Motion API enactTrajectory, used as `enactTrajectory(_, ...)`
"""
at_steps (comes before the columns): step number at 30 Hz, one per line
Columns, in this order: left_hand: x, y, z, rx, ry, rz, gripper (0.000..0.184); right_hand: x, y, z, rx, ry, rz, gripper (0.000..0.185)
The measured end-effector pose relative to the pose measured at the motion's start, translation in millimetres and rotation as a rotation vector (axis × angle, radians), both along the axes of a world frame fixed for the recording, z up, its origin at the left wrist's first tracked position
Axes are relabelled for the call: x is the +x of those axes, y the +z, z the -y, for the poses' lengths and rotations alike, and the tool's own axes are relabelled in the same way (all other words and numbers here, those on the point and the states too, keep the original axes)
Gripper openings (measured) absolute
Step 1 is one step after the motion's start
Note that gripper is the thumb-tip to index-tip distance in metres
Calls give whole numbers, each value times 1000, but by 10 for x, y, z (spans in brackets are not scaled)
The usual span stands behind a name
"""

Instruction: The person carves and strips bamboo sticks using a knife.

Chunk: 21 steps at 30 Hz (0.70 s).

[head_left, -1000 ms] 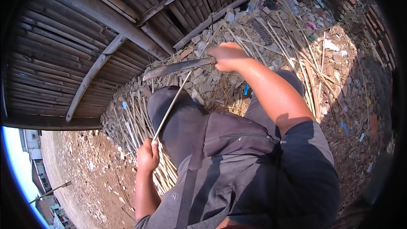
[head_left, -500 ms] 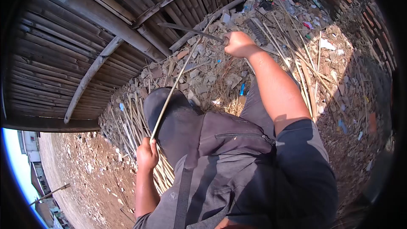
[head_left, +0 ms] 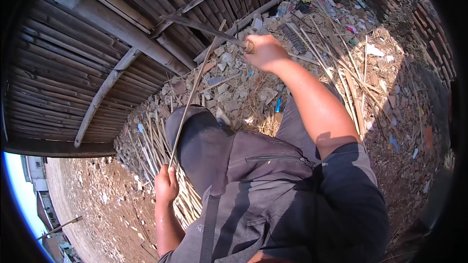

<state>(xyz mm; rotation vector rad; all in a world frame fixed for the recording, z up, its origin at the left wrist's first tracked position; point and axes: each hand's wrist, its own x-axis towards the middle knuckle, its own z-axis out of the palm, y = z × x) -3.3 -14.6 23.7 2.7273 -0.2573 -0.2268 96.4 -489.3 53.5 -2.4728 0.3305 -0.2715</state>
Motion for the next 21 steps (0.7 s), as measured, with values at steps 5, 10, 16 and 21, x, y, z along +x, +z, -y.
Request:
enactTrajectory(5, -2, 117, 249, 57, -11, -33, 36, -64, -149, -566, -214, 536, -153, 31)
enactTrajectory(10, -23, 40, 230, 17, -13, -52, 35, 290, -693, -158, 123, 312, -252, 36)
enactTrajectory(16, 48, 178, 245, 62, -41, -45, 38, 273, -622, 210, 56, 138, -269, 46)
enactTrajectory(21, 45, 146, 286, 24, -21, -113, 37, -58, -201, -520, -189, 490, -297, 36)
